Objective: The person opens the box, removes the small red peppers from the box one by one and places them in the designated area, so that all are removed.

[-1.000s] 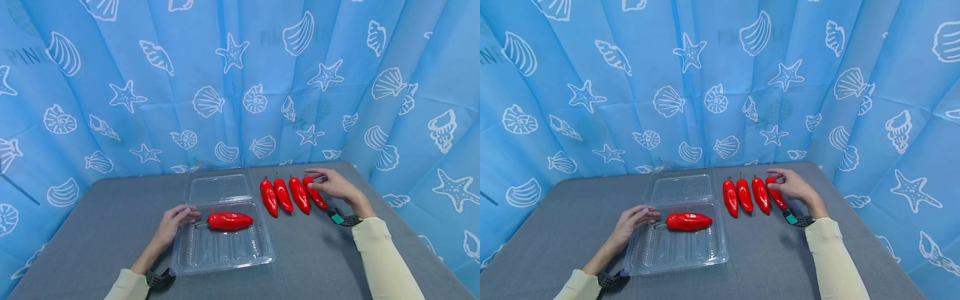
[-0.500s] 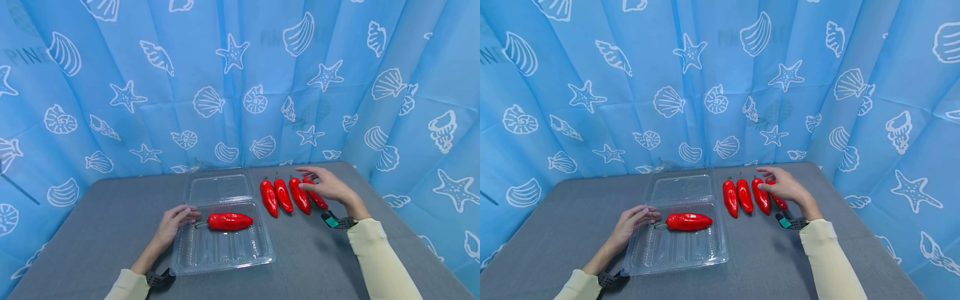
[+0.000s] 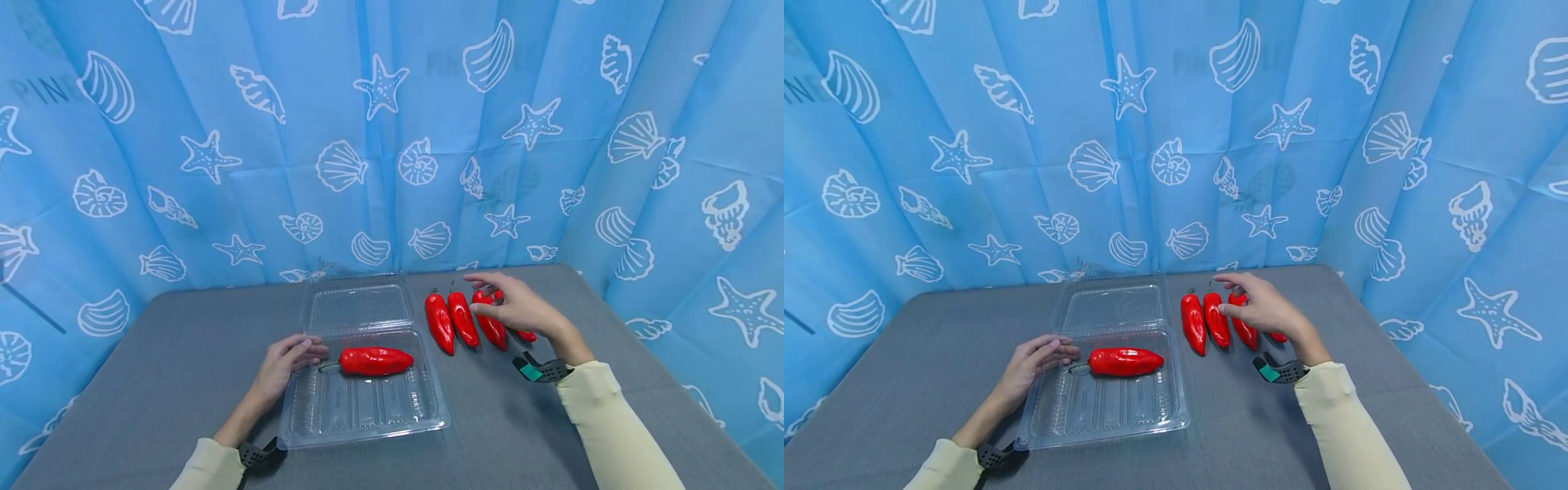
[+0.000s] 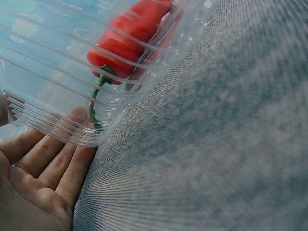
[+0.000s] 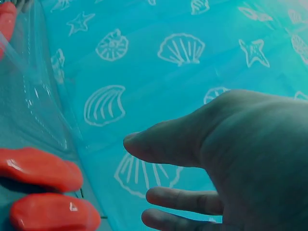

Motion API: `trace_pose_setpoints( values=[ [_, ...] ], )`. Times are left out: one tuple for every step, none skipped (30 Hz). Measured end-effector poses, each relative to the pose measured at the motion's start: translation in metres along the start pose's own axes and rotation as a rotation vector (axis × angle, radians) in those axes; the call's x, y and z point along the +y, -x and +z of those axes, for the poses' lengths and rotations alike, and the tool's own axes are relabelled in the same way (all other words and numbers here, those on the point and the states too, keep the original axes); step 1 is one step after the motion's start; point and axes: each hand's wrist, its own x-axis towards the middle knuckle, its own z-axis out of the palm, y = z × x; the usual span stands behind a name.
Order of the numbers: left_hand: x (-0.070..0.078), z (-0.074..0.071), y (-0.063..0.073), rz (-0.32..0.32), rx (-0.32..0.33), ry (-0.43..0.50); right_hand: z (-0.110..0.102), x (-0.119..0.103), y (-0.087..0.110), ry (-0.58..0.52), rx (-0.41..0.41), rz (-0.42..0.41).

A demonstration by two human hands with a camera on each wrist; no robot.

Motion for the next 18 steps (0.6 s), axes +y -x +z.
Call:
trace_pose_setpoints(
  values=[
    [0.0, 0.0, 0.0, -0.003, -0.004, 0.0, 0.001, -0.002, 0.0, 0.002, 0.001, -0.008],
    [0.0, 0.0, 0.0, -0.003, -0.007, 0.001, 0.003, -0.004, 0.0, 0.004, 0.003, -0.012],
    [0.0, -0.001, 0.0, -0.002, -0.011, 0.001, 0.004, -0.007, 0.0, 0.008, 0.004, -0.021],
    [0.001, -0.001, 0.0, -0.003, -0.012, 0.004, 0.006, -0.009, 0.0, 0.008, 0.004, -0.028],
    [0.001, -0.001, 0.001, 0.0, -0.015, 0.002, 0.007, -0.012, 0.0, 0.007, 0.004, -0.038],
    [0.001, -0.001, 0.001, 0.0, -0.017, 0.001, 0.009, -0.014, 0.0, 0.01, 0.003, -0.047],
    [0.001, -0.001, 0.001, 0.002, -0.021, 0.002, 0.011, -0.016, 0.0, 0.007, 0.0, -0.051],
    [0.002, -0.001, 0.001, 0.004, -0.021, 0.002, 0.013, -0.019, 0.0, 0.003, -0.003, -0.051],
    [0.002, -0.001, 0.002, 0.005, -0.023, 0.002, 0.014, -0.021, -0.001, -0.003, -0.009, -0.053],
    [0.002, -0.001, 0.002, 0.006, -0.022, 0.001, 0.016, -0.023, -0.001, -0.007, -0.016, -0.049],
    [0.003, -0.001, 0.002, 0.005, -0.022, 0.0, 0.018, -0.025, -0.001, -0.01, -0.022, -0.049],
    [0.003, -0.001, 0.002, 0.003, -0.022, -0.001, 0.02, -0.027, -0.002, -0.013, -0.029, -0.05],
    [0.003, 0.0, 0.002, 0.002, -0.022, -0.002, 0.022, -0.028, -0.002, -0.016, -0.036, -0.051],
    [0.003, 0.0, 0.002, -0.001, -0.02, -0.005, 0.024, -0.029, -0.002, -0.019, -0.042, -0.056],
    [0.003, 0.0, 0.002, -0.003, -0.02, -0.005, 0.026, -0.03, -0.003, -0.015, -0.047, -0.062],
    [0.003, 0.0, 0.002, -0.003, -0.021, -0.006, 0.028, -0.032, -0.003, -0.011, -0.051, -0.069],
    [0.003, 0.0, 0.002, -0.002, -0.022, -0.006, 0.03, -0.033, -0.003, -0.01, -0.056, -0.076],
    [0.003, 0.0, 0.002, -0.002, -0.023, -0.004, 0.031, -0.034, -0.003, -0.012, -0.061, -0.082]
  ],
)
